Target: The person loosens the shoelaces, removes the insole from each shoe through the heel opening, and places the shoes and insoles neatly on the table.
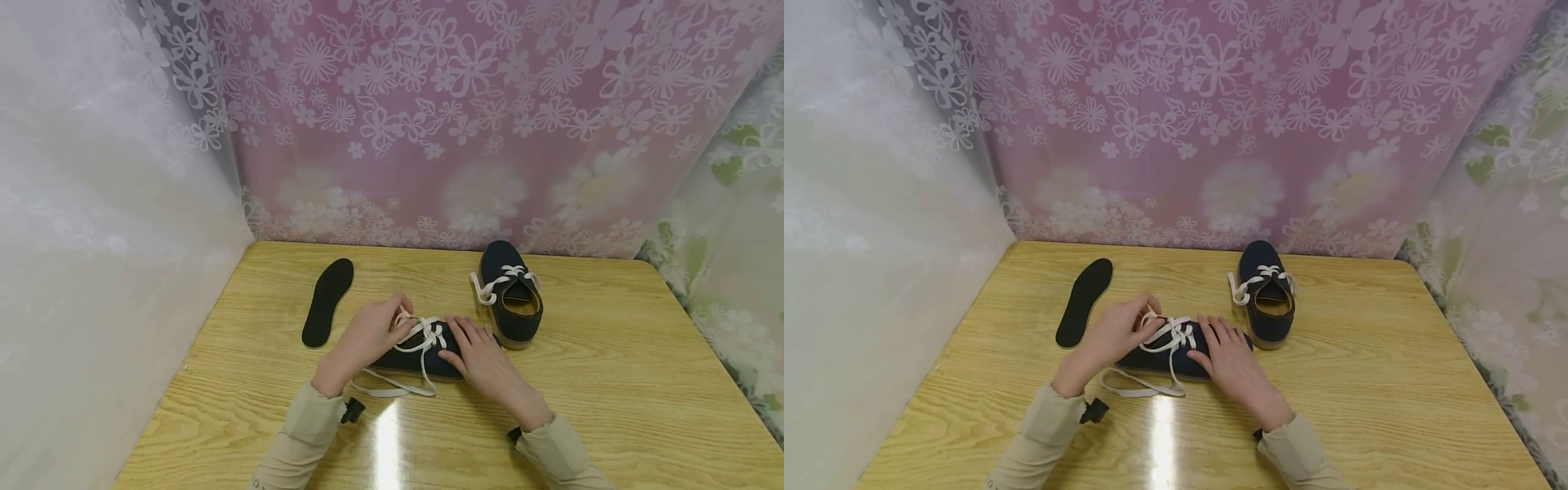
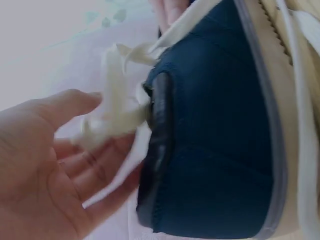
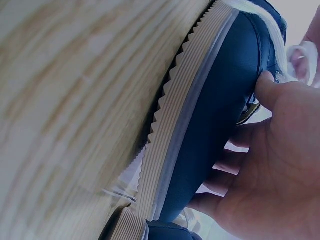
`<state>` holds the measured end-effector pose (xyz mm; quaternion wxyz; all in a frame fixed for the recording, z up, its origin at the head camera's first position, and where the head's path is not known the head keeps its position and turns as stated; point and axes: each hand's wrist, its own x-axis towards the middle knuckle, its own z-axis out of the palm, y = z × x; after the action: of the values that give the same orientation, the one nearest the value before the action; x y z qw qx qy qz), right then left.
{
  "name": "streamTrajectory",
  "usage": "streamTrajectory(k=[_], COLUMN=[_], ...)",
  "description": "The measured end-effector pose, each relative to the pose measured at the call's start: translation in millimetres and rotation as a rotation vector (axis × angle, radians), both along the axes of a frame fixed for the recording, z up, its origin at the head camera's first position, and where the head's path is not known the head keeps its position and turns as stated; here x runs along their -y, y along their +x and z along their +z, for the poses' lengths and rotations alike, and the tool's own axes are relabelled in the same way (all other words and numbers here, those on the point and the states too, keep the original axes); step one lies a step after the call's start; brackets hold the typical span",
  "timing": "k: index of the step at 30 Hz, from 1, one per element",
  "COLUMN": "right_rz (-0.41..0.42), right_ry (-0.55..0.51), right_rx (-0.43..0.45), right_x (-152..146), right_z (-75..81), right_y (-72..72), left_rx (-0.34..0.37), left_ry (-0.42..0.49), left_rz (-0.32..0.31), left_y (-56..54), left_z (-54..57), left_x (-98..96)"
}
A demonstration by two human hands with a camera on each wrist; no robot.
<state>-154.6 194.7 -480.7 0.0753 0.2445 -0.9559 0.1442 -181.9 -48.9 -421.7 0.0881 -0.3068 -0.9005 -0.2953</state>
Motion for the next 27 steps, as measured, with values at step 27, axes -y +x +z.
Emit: streamTrajectory(k=[27], right_rz=[-0.007], right_ry=[0.004], right_rx=[0.015], right_x=[0], right_z=[1.1], right_y=[0.2], left_rx=[-0.100], left_ry=[0.045], left_rz=[0.106], left_y=[3.5], left_z=[4.1], left_x=[-4.9])
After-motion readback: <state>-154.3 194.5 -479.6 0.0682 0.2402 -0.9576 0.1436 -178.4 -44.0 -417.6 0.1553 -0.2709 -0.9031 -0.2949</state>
